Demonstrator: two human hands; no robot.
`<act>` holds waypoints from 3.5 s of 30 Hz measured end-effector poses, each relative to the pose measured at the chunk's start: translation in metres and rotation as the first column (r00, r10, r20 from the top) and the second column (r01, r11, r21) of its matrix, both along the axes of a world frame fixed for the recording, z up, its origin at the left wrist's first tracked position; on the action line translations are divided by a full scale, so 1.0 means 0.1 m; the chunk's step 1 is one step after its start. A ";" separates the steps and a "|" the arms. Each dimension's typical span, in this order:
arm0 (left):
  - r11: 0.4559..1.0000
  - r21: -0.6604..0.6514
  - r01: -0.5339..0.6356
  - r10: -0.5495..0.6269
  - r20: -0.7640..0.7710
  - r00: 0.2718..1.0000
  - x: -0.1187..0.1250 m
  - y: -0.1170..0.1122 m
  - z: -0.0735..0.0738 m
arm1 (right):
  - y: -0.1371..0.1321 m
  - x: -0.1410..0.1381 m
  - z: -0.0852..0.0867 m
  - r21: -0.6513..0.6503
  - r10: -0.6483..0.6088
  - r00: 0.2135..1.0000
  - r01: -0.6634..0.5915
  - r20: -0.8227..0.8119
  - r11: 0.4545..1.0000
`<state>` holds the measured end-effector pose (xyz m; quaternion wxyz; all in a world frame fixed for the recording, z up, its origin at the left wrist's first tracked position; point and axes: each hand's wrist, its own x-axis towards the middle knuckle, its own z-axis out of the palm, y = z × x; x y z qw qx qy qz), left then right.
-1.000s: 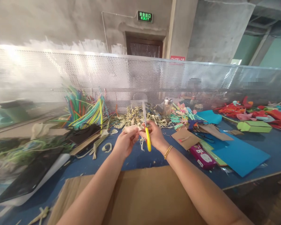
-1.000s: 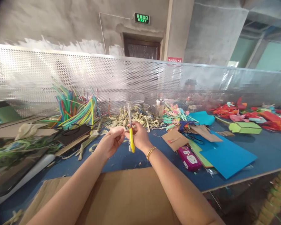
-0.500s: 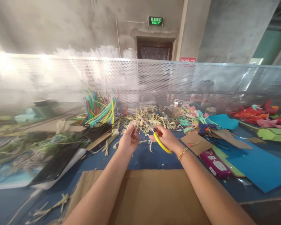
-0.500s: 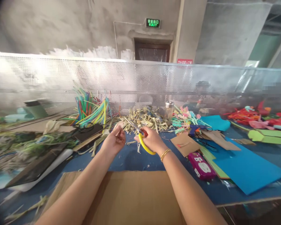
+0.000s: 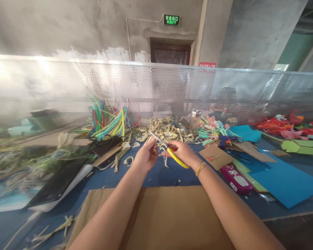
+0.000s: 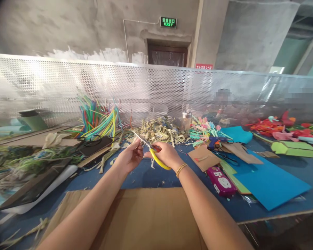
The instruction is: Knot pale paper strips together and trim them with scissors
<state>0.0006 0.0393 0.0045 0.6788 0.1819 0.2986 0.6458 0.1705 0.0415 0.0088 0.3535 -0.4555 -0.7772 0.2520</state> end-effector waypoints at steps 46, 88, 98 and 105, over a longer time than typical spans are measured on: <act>0.915 0.367 0.168 0.292 -0.889 0.353 -0.02 0.02 -0.17 | 0.11 0.00 -0.08 0.067 0.015 0.979 -0.001 -0.202 0.998; 0.908 0.397 0.134 0.299 -0.838 0.457 -0.05 0.01 -0.11 | 0.12 -0.01 -0.11 0.120 0.013 0.969 0.017 -0.247 0.993; 0.933 0.333 0.137 0.155 -0.715 0.682 -0.03 -0.11 0.04 | 0.12 -0.05 -0.07 -0.083 0.056 0.817 -0.126 -0.574 0.989; 0.943 0.307 0.128 0.116 -0.664 0.739 -0.07 -0.10 0.05 | 0.07 -0.04 -0.02 -0.093 0.062 0.758 -0.160 -0.649 0.983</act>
